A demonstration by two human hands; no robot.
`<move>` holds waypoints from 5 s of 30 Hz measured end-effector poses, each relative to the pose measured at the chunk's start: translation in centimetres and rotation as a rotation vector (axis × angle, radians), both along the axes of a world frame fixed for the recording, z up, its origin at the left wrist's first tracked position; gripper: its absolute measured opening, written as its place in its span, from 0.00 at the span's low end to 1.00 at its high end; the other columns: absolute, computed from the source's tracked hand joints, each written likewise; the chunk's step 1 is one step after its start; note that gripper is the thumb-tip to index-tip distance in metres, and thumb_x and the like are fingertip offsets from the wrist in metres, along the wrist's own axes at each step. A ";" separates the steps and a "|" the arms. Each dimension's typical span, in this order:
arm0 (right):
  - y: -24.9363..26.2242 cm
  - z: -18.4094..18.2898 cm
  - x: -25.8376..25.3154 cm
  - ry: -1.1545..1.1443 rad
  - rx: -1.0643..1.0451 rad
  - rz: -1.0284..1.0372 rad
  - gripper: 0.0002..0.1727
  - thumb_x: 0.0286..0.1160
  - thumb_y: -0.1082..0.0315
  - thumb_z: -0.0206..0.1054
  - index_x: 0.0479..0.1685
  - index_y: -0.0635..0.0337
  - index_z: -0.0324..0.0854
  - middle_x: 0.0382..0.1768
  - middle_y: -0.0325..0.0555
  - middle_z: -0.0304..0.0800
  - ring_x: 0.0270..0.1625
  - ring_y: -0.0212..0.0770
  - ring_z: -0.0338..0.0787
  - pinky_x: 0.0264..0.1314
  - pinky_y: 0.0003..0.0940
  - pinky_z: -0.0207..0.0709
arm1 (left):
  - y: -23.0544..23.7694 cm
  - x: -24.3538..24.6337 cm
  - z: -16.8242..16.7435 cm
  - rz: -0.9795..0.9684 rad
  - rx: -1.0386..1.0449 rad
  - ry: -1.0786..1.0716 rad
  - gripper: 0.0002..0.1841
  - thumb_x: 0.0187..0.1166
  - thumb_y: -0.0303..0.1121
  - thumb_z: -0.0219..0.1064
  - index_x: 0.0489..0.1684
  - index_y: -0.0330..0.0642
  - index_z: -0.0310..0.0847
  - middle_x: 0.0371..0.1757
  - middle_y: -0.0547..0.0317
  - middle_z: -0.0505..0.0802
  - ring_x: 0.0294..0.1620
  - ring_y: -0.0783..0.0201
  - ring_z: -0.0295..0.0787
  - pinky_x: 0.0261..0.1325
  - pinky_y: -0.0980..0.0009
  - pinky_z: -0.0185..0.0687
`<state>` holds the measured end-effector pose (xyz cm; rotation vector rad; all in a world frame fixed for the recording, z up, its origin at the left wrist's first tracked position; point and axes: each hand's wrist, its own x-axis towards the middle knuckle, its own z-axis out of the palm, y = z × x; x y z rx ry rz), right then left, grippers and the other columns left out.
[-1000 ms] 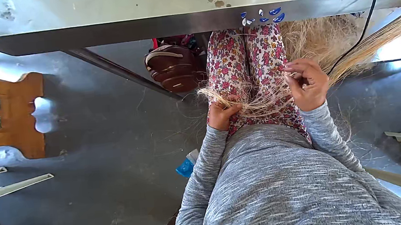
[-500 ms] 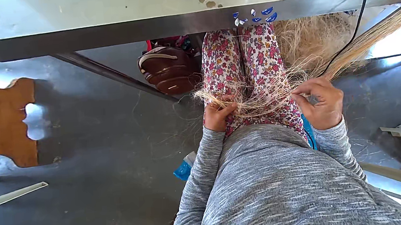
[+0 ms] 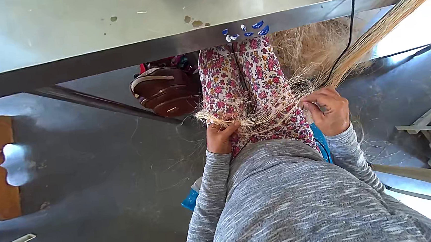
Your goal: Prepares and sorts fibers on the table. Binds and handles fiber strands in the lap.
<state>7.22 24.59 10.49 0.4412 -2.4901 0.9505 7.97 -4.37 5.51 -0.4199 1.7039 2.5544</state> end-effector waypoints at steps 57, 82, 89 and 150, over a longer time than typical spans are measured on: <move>-1.8 -2.5 -2.4 -0.037 0.113 0.152 0.07 0.65 0.71 0.76 0.40 0.60 0.96 0.35 0.55 0.90 0.42 0.55 0.90 0.43 0.46 0.84 | 0.1 0.0 -0.1 0.005 0.005 0.034 0.15 0.63 0.10 0.64 0.38 0.41 0.87 0.28 0.65 0.95 0.20 0.78 0.86 0.25 0.81 0.84; -3.2 -1.3 -0.8 0.063 -0.036 0.265 0.04 0.67 0.69 0.74 0.31 0.57 0.95 0.42 0.54 0.91 0.49 0.48 0.88 0.52 0.36 0.82 | 0.1 0.0 -0.2 0.003 0.032 0.033 0.15 0.63 0.11 0.66 0.38 0.41 0.88 0.26 0.64 0.95 0.18 0.78 0.84 0.23 0.82 0.81; -4.1 -2.5 -1.2 0.070 0.077 0.294 0.06 0.69 0.68 0.73 0.33 0.54 0.97 0.40 0.54 0.92 0.48 0.53 0.89 0.50 0.42 0.83 | 0.0 0.0 -0.2 -0.006 0.026 0.037 0.14 0.63 0.11 0.67 0.40 0.39 0.87 0.28 0.64 0.95 0.19 0.78 0.84 0.23 0.82 0.81; 24.5 1.2 0.5 0.124 -1.653 0.013 0.29 0.98 0.56 0.29 0.35 0.45 0.78 0.19 0.25 0.82 0.16 0.21 0.75 0.21 0.16 0.72 | -0.8 1.6 2.8 -0.052 -0.679 -0.245 0.08 0.82 0.30 0.69 0.43 0.31 0.86 0.27 0.61 0.93 0.23 0.72 0.90 0.33 0.71 0.90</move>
